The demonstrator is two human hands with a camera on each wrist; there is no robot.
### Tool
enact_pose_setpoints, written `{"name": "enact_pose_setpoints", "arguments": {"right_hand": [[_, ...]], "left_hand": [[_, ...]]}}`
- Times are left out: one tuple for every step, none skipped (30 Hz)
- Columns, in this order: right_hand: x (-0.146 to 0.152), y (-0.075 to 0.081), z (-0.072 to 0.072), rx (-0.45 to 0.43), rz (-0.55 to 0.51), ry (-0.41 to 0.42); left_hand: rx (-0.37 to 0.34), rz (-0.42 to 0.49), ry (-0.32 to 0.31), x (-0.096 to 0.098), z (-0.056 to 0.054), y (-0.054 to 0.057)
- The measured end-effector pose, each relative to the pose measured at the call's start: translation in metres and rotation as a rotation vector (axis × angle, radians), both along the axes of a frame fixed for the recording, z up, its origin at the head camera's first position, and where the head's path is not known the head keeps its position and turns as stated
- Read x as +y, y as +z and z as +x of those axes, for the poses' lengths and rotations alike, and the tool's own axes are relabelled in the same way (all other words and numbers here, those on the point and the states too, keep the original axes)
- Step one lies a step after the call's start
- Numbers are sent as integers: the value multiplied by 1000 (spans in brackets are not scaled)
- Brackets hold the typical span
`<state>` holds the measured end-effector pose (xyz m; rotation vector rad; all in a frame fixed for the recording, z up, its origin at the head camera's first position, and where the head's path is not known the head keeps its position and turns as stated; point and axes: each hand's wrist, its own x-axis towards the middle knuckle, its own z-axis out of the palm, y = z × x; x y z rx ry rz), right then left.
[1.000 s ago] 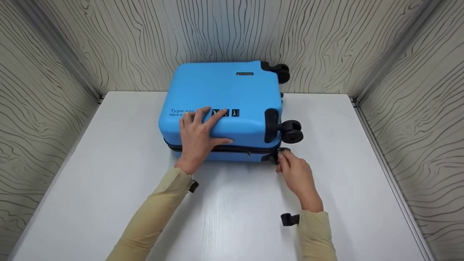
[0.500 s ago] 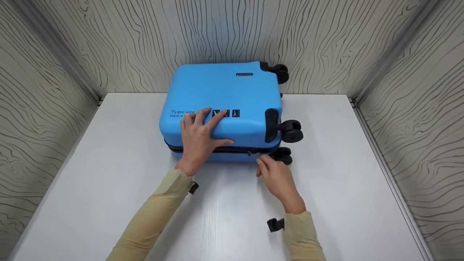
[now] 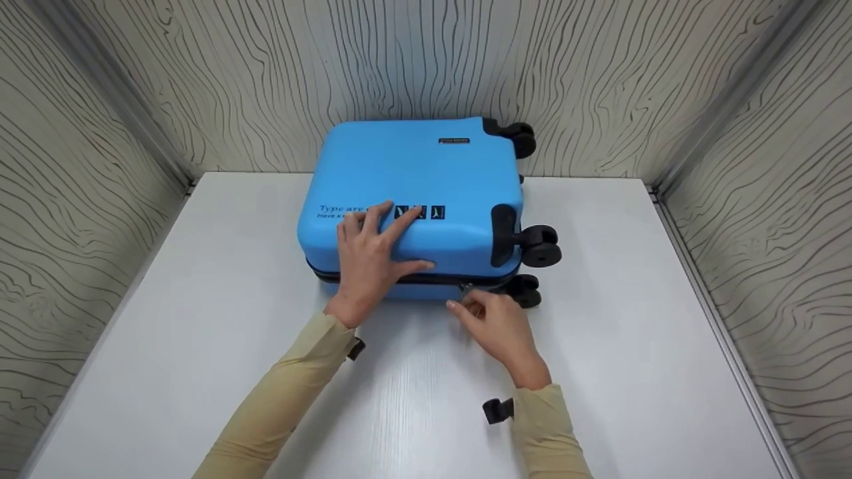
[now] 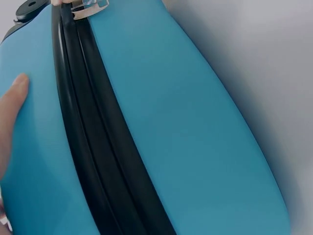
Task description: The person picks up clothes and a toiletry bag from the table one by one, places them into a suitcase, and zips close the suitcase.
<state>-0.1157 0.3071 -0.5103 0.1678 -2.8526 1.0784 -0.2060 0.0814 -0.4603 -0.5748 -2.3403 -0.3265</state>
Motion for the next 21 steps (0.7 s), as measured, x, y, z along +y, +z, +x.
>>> {"name": "enact_pose_setpoints", "arguments": {"right_hand": [[0, 0, -1, 9, -1, 1], [0, 0, -1, 20, 0, 4], [0, 0, -1, 26, 3, 8], [-1, 1, -1, 35, 5, 7], [-1, 2, -1, 47, 8, 7], [-1, 4, -1, 63, 12, 4], [-1, 6, -1, 82, 15, -1], [-2, 9, -2, 105, 18, -7], [-2, 12, -2, 134, 24, -12], [-3, 16, -3, 163, 27, -17], [-5, 21, -4, 195, 31, -20], [-6, 26, -5, 228, 34, -22], [-7, 31, -7, 262, 33, -21], [-9, 37, -9, 298, 33, -18], [-11, 44, -11, 333, 31, -13], [-12, 50, -13, 366, 28, -6], [-14, 58, -16, 400, 27, 1], [-16, 64, -18, 431, 28, 5], [-17, 71, -21, 459, 32, 10], [-19, 77, -24, 481, 37, 15], [-20, 82, -27, 498, 43, 20]], "left_hand": [[-1, 0, 1, 0, 0, 0], [-2, 2, 1, -1, 0, 0], [-5, 4, -2, -1, 0, 0], [-8, 7, -5, -1, 0, 0], [-11, 10, -9, -1, 0, 0], [-13, 13, -13, -1, 0, 0], [-16, 14, -16, -1, 1, 1], [-19, 14, -19, -2, 1, 1], [-24, 12, -21, -2, 1, 1], [-29, 12, -23, -2, 2, 2], [-37, 8, -24, -3, 2, 2], [-46, 3, -26, -4, 3, 3], [-55, -5, -29, -5, 3, 3], [-68, -19, -29, -6, 4, 5], [-82, -30, -34, -7, 4, 7], [-98, -45, -38, -9, 5, 10], [-119, -59, -47, -10, 5, 14], [-144, -66, -59, -12, 5, 17], [-170, -69, -74, -14, 4, 22], [-201, -62, -94, -17, 4, 27], [-233, -46, -118, -20, 2, 31]]}}
